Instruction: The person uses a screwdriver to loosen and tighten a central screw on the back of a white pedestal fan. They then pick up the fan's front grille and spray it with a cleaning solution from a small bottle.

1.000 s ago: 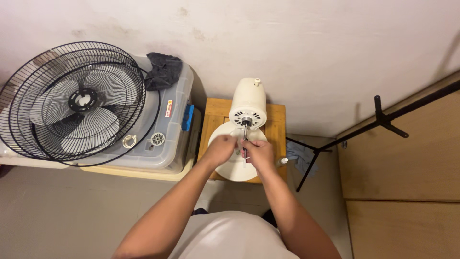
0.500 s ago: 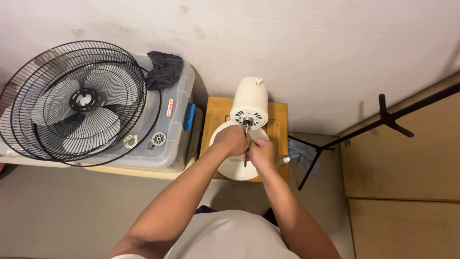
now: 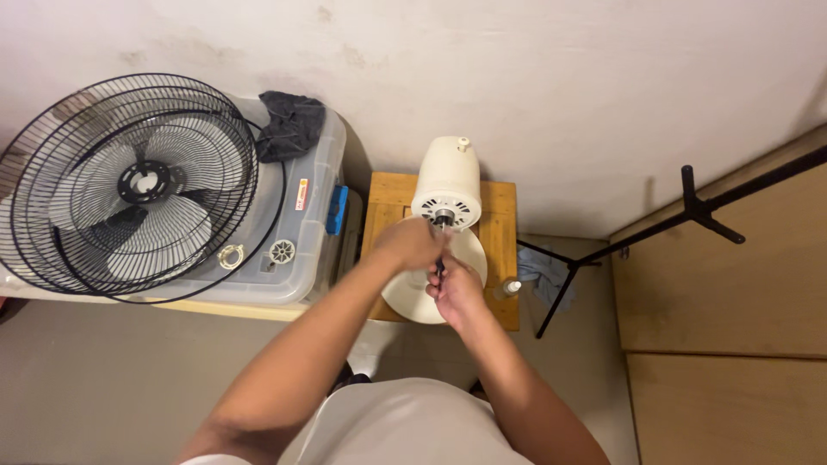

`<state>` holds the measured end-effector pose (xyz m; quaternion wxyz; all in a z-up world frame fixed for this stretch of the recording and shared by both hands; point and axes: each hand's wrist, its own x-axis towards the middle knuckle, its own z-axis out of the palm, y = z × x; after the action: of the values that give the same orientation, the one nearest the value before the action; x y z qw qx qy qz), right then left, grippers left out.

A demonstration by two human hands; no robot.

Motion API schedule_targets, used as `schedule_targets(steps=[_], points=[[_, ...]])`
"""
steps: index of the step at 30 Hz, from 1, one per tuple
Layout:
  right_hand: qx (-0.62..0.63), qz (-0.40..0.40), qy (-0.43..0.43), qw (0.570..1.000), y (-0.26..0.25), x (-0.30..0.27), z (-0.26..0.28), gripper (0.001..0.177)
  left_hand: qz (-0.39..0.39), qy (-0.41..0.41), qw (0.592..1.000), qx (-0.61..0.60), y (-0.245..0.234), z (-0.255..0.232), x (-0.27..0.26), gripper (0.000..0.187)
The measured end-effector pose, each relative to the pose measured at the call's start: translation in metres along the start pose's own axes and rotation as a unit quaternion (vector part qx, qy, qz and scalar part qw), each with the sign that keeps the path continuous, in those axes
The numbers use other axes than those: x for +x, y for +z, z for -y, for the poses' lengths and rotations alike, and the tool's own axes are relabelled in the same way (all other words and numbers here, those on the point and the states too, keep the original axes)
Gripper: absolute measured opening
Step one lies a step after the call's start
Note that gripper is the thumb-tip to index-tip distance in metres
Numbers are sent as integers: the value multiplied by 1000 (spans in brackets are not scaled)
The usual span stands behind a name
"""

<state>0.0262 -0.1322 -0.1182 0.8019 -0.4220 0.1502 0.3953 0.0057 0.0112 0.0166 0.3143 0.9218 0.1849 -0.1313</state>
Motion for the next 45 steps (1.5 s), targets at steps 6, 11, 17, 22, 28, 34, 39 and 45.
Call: schedule_targets(steps=[6, 11, 17, 22, 28, 34, 39, 45], points=[[-30, 20, -89, 995, 14, -9, -5, 8, -210, 30, 976, -43, -59, -38, 36, 61], [-331, -134, -134, 924, 37, -28, -8, 18, -53, -46, 997, 25, -69, -79, 73, 113], [-513, -176, -294, 787, 34, -19, -11, 25, -30, -96, 995, 22, -41, -72, 105, 115], [-290, -93, -210, 929, 26, -7, -18, 26, -11, -109, 994, -14, -35, -60, 110, 111], [118, 64, 79, 988, 4, -7, 5, 29, -20, -100, 995, -16, -38, -60, 110, 111], [135, 31, 74, 988, 2, 3, -4, 17, -24, -105, 994, -21, -38, -62, 108, 111], [63, -19, -41, 997, 14, -8, -9, 9, -37, -101, 994, -32, -40, -62, 105, 110], [94, 21, -12, 995, 24, -20, 2, 17, -38, -94, 994, -32, -39, -63, 107, 111]])
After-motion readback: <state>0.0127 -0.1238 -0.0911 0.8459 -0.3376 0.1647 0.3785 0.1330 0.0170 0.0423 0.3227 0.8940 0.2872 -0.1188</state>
